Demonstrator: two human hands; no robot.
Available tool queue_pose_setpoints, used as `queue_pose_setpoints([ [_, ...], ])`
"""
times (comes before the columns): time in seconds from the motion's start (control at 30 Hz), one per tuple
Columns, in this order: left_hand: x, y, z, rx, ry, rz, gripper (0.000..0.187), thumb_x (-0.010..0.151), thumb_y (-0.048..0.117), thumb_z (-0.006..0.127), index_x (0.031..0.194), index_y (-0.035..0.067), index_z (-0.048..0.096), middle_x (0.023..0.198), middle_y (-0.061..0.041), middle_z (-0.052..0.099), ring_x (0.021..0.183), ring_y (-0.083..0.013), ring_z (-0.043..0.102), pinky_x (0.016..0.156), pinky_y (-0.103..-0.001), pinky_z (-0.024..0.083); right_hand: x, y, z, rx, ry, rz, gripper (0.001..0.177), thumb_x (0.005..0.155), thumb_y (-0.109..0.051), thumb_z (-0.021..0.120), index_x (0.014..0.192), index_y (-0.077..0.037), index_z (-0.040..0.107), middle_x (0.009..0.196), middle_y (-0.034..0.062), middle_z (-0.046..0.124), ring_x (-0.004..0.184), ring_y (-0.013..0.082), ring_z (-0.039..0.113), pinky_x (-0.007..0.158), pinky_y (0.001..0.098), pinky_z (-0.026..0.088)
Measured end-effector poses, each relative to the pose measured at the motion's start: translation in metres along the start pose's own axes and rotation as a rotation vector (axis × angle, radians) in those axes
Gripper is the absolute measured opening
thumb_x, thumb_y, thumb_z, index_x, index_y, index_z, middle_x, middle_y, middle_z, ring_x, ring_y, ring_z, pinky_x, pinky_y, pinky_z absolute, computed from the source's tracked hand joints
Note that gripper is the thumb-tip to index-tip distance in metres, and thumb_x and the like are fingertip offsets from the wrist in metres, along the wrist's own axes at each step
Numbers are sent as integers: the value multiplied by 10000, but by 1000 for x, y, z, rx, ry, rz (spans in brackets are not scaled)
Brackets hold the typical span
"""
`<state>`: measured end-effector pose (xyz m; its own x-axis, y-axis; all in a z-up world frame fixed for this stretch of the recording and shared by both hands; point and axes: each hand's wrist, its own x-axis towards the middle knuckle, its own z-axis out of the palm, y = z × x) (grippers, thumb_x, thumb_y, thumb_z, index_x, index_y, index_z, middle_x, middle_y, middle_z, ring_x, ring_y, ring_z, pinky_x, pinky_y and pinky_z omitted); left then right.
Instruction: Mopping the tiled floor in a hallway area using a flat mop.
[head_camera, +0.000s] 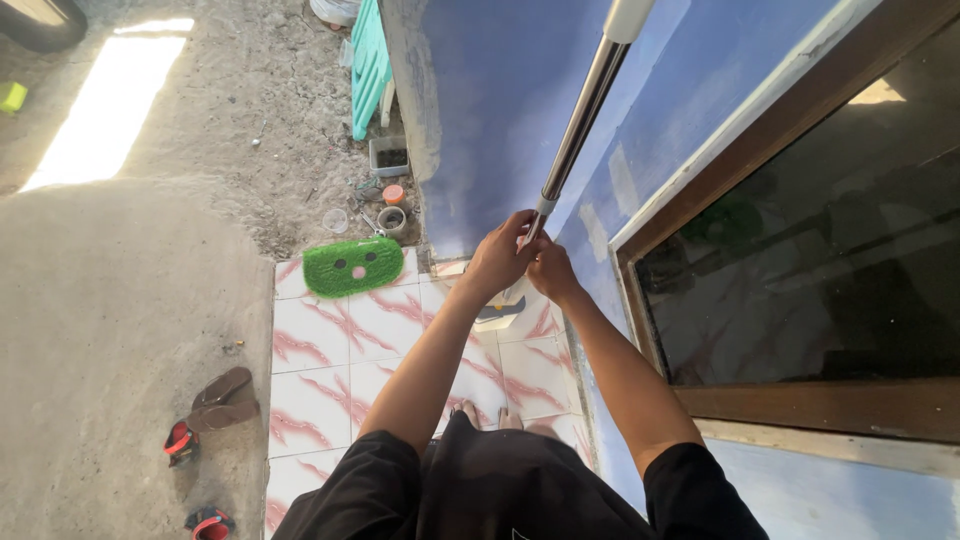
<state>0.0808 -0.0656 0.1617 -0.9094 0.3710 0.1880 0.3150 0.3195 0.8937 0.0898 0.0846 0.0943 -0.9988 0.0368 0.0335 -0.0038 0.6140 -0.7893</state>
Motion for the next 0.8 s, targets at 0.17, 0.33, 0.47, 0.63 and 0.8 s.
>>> queue_pose_setpoints([
  [0.17,12,-11,13,65,41,-7,468,918,303,715,1316,101,575,1184,-145,725,1128,-358,686,917,-443,541,4,-8,-13,35,-27,62,358,956,-151,589,1313,-127,581,991,169,756,977,347,736,825,432,562],
  [0.33,19,-6,26,140,48,-67,362,922,276,710,1210,86,602,1141,-157,707,1040,-384,684,842,-470,535,16,28,-13,139,25,-95,400,935,-116,582,1334,-108,551,1065,165,737,1025,329,733,822,420,592],
  [0.47,28,9,26,113,79,-57,239,929,183,678,1120,60,604,1060,-163,710,999,-392,685,790,-473,533,18,19,-30,5,-28,-1,353,924,-152,669,1262,-90,590,1072,170,755,1033,340,744,849,435,584],
  [0.63,35,24,18,19,71,27,167,968,115,626,1117,52,586,1060,-134,733,1008,-348,714,811,-439,549,18,43,-32,-135,-129,-118,485,849,-212,782,1263,-68,575,1175,194,720,1100,367,685,874,454,544],
  [0.8,30,66,4,40,-1,50,212,947,80,604,1147,51,538,1064,-103,759,1050,-307,734,839,-423,555,15,47,-21,-87,-119,-199,322,909,-218,732,1165,-49,635,1010,199,760,1011,414,705,834,485,558],
])
